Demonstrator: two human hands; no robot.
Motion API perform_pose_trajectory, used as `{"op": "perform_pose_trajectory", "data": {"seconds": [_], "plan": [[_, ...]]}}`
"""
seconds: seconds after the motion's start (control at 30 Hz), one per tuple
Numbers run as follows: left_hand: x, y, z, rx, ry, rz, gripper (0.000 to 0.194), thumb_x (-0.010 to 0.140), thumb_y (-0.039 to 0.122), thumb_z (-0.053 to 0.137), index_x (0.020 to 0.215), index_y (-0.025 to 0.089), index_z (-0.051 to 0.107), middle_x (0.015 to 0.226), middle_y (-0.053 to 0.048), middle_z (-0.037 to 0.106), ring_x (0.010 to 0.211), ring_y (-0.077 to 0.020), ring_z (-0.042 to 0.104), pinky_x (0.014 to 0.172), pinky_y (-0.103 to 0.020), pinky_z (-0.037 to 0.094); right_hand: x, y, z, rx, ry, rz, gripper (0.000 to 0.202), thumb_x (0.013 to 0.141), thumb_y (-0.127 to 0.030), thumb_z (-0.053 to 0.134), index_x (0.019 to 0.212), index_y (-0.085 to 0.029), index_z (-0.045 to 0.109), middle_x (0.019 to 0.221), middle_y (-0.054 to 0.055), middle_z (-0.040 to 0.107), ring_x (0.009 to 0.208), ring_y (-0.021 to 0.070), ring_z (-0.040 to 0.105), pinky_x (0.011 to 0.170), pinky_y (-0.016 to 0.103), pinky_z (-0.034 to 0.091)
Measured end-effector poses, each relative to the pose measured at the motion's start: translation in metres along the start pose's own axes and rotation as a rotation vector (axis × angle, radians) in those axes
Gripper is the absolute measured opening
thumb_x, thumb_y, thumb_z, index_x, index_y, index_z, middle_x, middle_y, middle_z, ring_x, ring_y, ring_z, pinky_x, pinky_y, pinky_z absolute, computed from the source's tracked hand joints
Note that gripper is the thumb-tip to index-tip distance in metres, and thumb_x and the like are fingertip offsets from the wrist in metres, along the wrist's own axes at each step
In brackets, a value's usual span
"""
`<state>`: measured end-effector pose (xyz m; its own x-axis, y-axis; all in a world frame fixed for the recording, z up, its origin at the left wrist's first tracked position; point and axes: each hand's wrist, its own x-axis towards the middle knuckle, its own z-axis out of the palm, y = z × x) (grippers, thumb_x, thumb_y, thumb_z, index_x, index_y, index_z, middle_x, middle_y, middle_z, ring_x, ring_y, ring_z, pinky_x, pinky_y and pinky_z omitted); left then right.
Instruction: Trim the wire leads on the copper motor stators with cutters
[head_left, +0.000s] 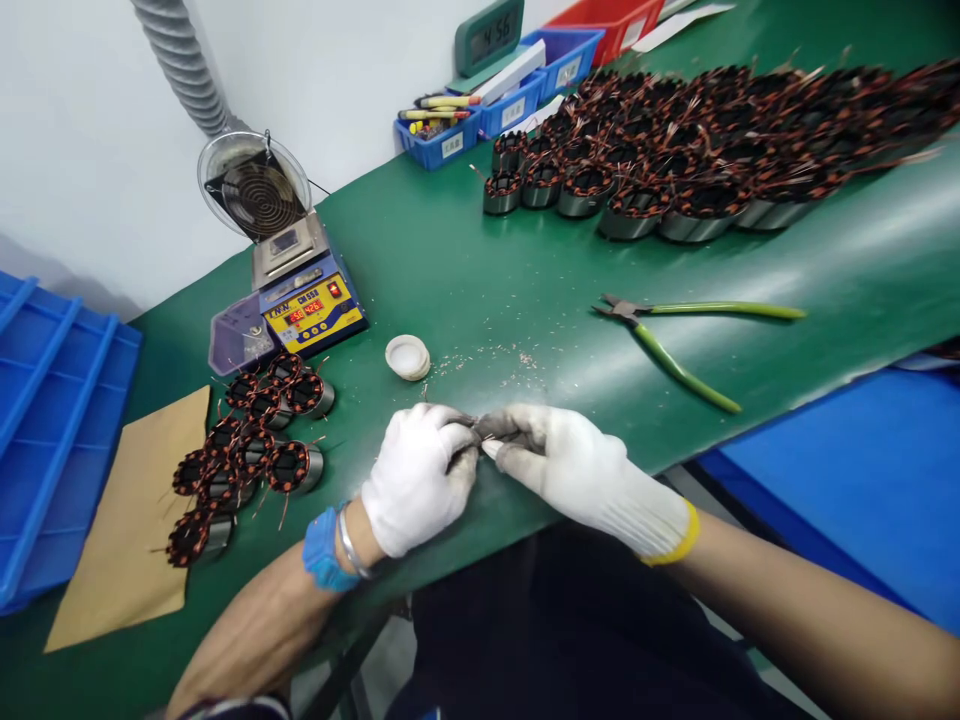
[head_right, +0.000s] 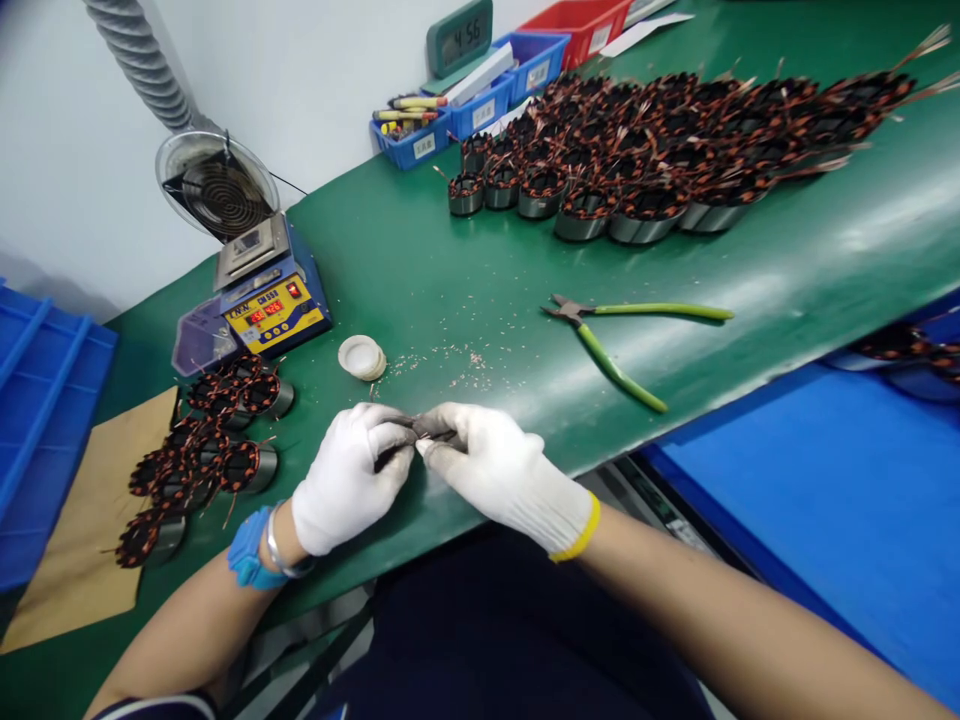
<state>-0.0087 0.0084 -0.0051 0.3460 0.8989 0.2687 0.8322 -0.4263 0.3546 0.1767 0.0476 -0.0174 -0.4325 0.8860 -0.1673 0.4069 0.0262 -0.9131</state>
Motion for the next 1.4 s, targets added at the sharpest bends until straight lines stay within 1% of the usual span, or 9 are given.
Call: {"op": "perform_pose_trajectory", "data": {"seconds": [0.37, 0.43, 0.53, 0.63, 0.87, 0.97, 1.13, 1.3, 1.4], "plan": [[0.009, 0.007, -0.003, 0.074, -0.080, -0.188, 0.012, 0.090, 0.017, 0.059, 0.086, 0.023, 0.069, 0.096, -0.002, 0.073, 0.091, -0.0225, 0.062, 0.077, -0.039, 0.044, -0.004, 0.007, 0.011, -0.169, 0.093, 0.016, 0.022, 0.088, -0.031, 0.056, 0.100, -0.023, 0.073, 0.091, 0.003, 0.078, 0.083, 0.0216, 0.074, 0.072, 0.030, 0.057], [0.008, 0.007, -0.002, 0.065, -0.081, -0.197, 0.013, 0.090, 0.017, 0.059, 0.085, 0.023, 0.069, 0.094, -0.002, 0.072, 0.091, -0.0221, 0.062, 0.078, -0.038, 0.044, -0.006, 0.013, 0.009, -0.370, 0.163, -0.118, 0.022, 0.089, -0.030, 0.057, 0.103, -0.022, 0.073, 0.095, 0.006, 0.078, 0.086, 0.0241, 0.073, 0.073, 0.033, 0.057], [0.008, 0.006, -0.002, 0.065, -0.080, -0.183, 0.013, 0.090, 0.019, 0.059, 0.085, 0.024, 0.069, 0.093, -0.002, 0.072, 0.091, -0.0221, 0.061, 0.079, -0.038, 0.044, -0.004, 0.022, 0.000, -0.679, 0.260, -0.576, 0.029, 0.094, -0.022, 0.052, 0.114, -0.017, 0.072, 0.110, 0.015, 0.075, 0.100, 0.0292, 0.070, 0.084, 0.040, 0.055], [0.008, 0.005, -0.001, 0.089, -0.081, -0.155, 0.013, 0.091, 0.019, 0.058, 0.086, 0.023, 0.069, 0.092, -0.002, 0.071, 0.090, -0.0226, 0.060, 0.078, -0.039, 0.044, 0.006, 0.023, -0.010, -0.838, 0.174, -0.790, 0.033, 0.097, -0.016, 0.044, 0.116, -0.015, 0.071, 0.112, 0.017, 0.074, 0.098, 0.0309, 0.068, 0.084, 0.044, 0.052], [0.007, 0.005, -0.001, 0.110, -0.082, -0.116, 0.013, 0.090, 0.019, 0.058, 0.084, 0.024, 0.070, 0.092, -0.003, 0.071, 0.089, -0.0233, 0.059, 0.080, -0.041, 0.045, 0.020, 0.001, -0.010, -0.259, -0.299, -0.116, 0.024, 0.093, -0.025, 0.041, 0.080, -0.019, 0.060, 0.062, 0.001, 0.065, 0.055, 0.0161, 0.061, 0.056, 0.027, 0.046], [0.008, 0.005, 0.000, 0.114, -0.072, -0.120, 0.014, 0.090, 0.019, 0.058, 0.086, 0.023, 0.070, 0.093, -0.003, 0.071, 0.090, -0.0237, 0.059, 0.080, -0.042, 0.045, 0.016, 0.004, -0.012, -0.440, -0.180, -0.199, 0.017, 0.089, -0.027, 0.049, 0.085, -0.019, 0.064, 0.074, 0.004, 0.070, 0.064, 0.0186, 0.064, 0.057, 0.028, 0.044], [0.009, 0.001, 0.003, 0.125, -0.048, -0.114, 0.016, 0.089, 0.018, 0.058, 0.085, 0.023, 0.072, 0.091, -0.004, 0.071, 0.088, -0.0238, 0.059, 0.079, -0.041, 0.046, 0.014, 0.016, -0.017, -0.860, -0.044, -0.679, 0.030, 0.094, -0.019, 0.046, 0.111, -0.018, 0.071, 0.110, 0.016, 0.073, 0.083, 0.0249, 0.066, 0.068, 0.035, 0.044], [0.009, 0.002, 0.002, 0.147, -0.064, -0.111, 0.014, 0.090, 0.022, 0.058, 0.084, 0.023, 0.071, 0.093, -0.004, 0.071, 0.090, -0.0242, 0.059, 0.081, -0.042, 0.045, 0.021, 0.004, -0.009, -0.383, -0.203, -0.207, 0.027, 0.096, -0.028, 0.041, 0.088, -0.019, 0.066, 0.072, 0.005, 0.070, 0.063, 0.0184, 0.064, 0.060, 0.029, 0.045], [0.008, 0.005, 0.001, 0.140, -0.085, -0.118, 0.013, 0.089, 0.022, 0.059, 0.084, 0.023, 0.070, 0.093, -0.004, 0.072, 0.090, -0.0248, 0.059, 0.082, -0.043, 0.045, 0.019, 0.002, -0.010, -0.318, -0.257, -0.108, 0.028, 0.095, -0.030, 0.041, 0.081, -0.021, 0.062, 0.061, 0.000, 0.066, 0.053, 0.0158, 0.060, 0.053, 0.027, 0.042]]}}
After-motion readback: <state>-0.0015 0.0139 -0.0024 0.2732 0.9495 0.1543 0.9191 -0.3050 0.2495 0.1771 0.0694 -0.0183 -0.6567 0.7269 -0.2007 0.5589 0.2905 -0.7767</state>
